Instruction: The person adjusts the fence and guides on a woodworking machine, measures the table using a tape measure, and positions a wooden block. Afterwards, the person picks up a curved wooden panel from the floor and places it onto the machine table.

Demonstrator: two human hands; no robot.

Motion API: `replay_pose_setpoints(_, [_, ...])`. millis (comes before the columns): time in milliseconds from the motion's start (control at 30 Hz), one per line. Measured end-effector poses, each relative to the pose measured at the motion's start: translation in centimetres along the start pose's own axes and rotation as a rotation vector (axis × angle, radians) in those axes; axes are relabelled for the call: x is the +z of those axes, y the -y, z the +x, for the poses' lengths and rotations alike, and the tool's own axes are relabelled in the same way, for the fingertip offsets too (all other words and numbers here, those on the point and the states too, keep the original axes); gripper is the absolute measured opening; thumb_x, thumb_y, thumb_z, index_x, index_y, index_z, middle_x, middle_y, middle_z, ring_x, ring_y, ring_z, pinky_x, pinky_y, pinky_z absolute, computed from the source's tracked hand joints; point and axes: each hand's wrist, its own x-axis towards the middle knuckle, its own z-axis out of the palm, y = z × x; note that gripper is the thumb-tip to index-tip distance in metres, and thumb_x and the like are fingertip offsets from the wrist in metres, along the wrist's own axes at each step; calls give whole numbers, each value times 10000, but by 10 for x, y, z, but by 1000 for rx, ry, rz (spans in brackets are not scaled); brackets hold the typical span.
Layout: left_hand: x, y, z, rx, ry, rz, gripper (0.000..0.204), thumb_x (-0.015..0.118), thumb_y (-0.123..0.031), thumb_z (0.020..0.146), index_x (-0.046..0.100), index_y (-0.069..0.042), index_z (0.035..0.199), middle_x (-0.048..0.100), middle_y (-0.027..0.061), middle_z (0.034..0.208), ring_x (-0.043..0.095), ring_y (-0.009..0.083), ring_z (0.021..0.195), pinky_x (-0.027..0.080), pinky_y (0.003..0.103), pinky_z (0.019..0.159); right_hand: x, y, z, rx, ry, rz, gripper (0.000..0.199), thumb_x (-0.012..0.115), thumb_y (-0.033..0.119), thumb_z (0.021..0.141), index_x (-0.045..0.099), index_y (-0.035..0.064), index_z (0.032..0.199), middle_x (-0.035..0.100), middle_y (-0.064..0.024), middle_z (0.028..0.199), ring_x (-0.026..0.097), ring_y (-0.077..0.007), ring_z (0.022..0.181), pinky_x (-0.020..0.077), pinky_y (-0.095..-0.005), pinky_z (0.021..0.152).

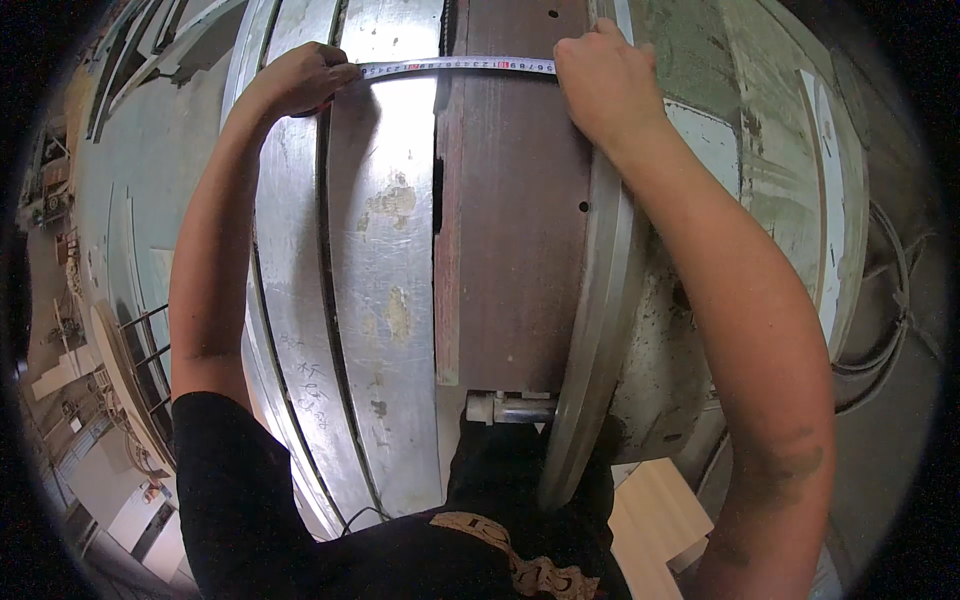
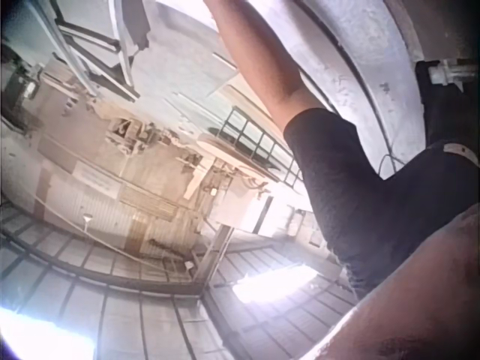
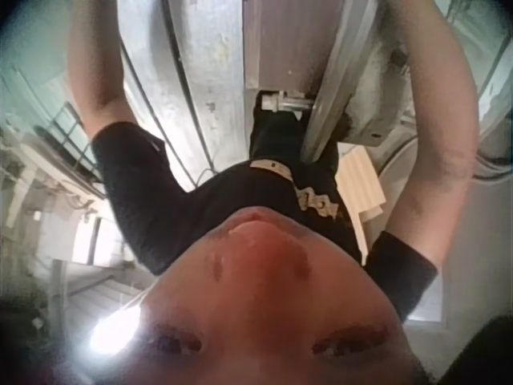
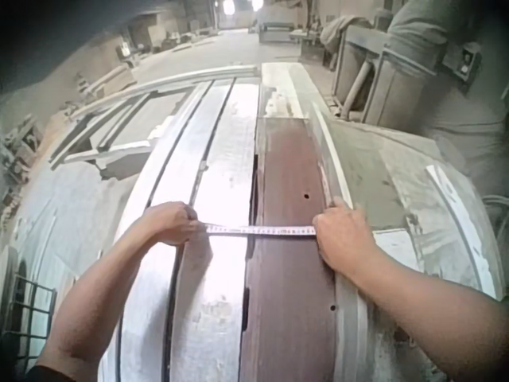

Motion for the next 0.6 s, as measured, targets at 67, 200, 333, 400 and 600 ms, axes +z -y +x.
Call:
replay_pose_setpoints(67, [0, -1, -1, 33, -38, -33, 406, 581, -385, 961, 748, -15, 941, 717, 164, 766, 708, 305, 711, 560, 422, 737, -1, 0, -1, -2, -6, -11, 142, 605, 53, 878, 747, 59, 879, 730, -102, 896, 646, -249, 1073, 545, -521, 787])
replay_pose_setpoints(200, [1, -2, -1, 38, -47, -26, 416, 584, -392, 966, 749, -10, 952, 710, 168, 754, 705, 305, 703, 558, 422, 730, -3, 1, -2, -17, -5, -39, 140, 609, 57, 888, 748, 68, 879, 728, -99, 892, 655, -252, 1046, 532, -507, 793])
replay_pose_setpoints(333, [-5, -12, -6, 47, -23, 21, 404, 571, -391, 982, 754, -31, 991, 726, 162, 841, 710, 313, 764, 557, 425, 769, -1, 0, -2, -11, -3, -55, 132, 614, 59, 888, 745, 70, 872, 727, -97, 887, 668, -254, 1019, 535, -504, 794])
replay_pose_setpoints(400, [-6, -13, -7, 40, -5, 52, 397, 566, -392, 986, 757, -44, 1006, 735, 156, 892, 714, 319, 801, 556, 424, 790, 0, -1, -2, -15, -10, -53, 127, 618, 58, 884, 743, 72, 867, 726, -96, 881, 670, -251, 1015, 543, -498, 779])
replay_pose_setpoints(600, [-3, -7, -4, 188, -41, 117, 380, 598, -368, 984, 750, -21, 1020, 709, 170, 795, 687, 309, 717, 538, 427, 732, 0, -3, -1, -35, 1, -63, 103, 632, 60, 866, 732, 75, 844, 720, -92, 863, 676, -252, 998, 571, -477, 731])
